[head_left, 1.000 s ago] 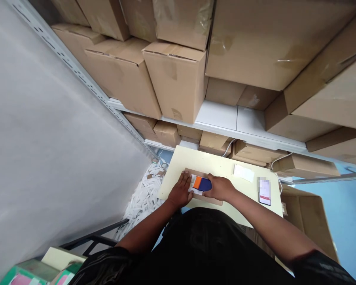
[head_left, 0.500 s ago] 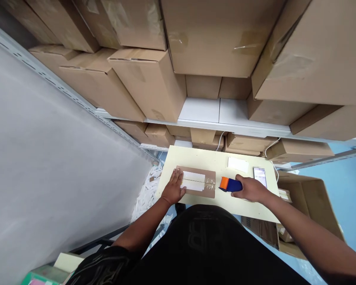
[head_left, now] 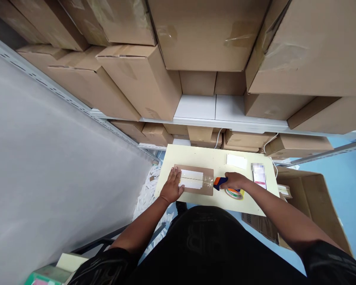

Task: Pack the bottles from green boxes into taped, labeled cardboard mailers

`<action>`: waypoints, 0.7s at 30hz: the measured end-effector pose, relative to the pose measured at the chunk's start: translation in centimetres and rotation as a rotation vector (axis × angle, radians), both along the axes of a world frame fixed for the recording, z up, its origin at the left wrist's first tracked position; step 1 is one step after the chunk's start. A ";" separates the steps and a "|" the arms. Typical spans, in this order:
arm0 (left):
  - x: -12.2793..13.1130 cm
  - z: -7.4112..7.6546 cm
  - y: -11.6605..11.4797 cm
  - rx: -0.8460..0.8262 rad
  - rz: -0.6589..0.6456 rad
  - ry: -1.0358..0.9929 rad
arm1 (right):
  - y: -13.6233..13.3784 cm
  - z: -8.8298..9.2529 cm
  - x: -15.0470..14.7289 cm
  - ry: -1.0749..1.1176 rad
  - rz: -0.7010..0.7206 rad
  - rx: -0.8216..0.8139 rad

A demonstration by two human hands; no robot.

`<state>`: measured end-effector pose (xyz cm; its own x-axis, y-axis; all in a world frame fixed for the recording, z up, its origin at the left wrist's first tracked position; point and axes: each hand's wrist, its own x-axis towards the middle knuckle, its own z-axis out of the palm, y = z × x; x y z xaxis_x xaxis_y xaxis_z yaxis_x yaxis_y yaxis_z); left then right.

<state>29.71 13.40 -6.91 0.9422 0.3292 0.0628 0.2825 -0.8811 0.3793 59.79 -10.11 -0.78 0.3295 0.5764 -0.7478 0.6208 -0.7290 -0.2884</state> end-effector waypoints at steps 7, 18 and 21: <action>-0.1 0.2 0.0 -0.099 0.012 -0.058 | -5.2 -4.3 -3.8 -0.091 -0.351 0.024; -4.0 -2.8 2.6 -1.005 0.413 -0.124 | -5.2 -8.9 -7.1 -0.585 -0.212 0.234; -5.6 -3.2 2.1 -1.069 0.403 -0.069 | -5.7 -8.5 -8.3 -0.588 -0.146 0.352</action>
<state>24.10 15.51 -10.06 0.7613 0.5229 -0.3835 0.4206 0.0519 0.9058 51.45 -15.83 -9.25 0.7148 0.6704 -0.1991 0.6488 -0.7419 -0.1692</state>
